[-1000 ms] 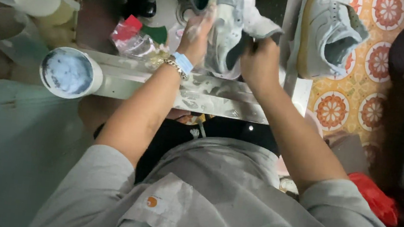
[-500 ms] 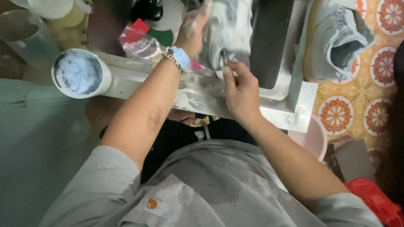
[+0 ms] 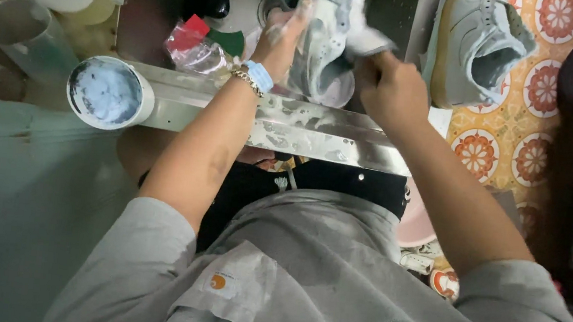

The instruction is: Scrubbing a white sneaker with a brush and cleaning solution to remove dirt.

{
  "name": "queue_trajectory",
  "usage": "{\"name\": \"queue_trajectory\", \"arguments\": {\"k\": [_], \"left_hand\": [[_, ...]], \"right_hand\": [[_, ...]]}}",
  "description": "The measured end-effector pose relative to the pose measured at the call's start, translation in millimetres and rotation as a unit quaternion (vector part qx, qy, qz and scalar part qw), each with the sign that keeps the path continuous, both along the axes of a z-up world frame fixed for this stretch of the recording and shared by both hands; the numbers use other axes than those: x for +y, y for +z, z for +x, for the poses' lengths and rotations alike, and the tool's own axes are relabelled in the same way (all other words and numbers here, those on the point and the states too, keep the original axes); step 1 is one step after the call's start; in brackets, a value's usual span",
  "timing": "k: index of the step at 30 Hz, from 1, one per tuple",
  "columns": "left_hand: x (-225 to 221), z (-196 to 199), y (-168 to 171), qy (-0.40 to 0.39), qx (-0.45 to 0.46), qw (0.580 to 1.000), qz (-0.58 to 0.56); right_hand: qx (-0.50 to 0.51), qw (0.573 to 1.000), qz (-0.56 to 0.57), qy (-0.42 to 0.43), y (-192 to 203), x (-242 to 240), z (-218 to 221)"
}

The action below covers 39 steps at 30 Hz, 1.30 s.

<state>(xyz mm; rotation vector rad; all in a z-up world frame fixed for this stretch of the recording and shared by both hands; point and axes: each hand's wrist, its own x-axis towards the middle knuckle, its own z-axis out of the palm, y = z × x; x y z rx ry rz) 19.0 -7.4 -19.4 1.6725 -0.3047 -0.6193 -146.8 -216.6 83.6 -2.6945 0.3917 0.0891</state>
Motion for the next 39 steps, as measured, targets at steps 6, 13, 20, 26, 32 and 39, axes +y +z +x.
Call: {"name": "queue_trajectory", "arguments": {"k": [6, 13, 20, 26, 32, 39], "left_hand": [[17, 11, -34, -0.083, -0.153, 0.983, 0.063], [16, -13, 39, -0.012, 0.017, 1.000, 0.008], [16, -11, 25, 0.002, 0.018, 1.000, 0.016], [19, -14, 32, -0.057, 0.049, 0.997, 0.016], [16, -9, 22, -0.064, 0.063, 0.996, 0.011], [14, 2, -16, -0.121, 0.014, 0.992, 0.026]], "right_hand": [[0.027, 0.980, 0.161, 0.113, 4, 34, -41], [0.156, 0.984, -0.081, 0.005, -8, -2, -39], [0.113, 0.979, -0.151, 0.076, -18, -30, -31], [-0.031, 0.986, -0.038, 0.158, -15, -18, -61], [0.006, 0.990, -0.006, 0.139, -8, -14, -84], [-0.085, 0.974, 0.007, 0.210, -9, 11, -81]]}}
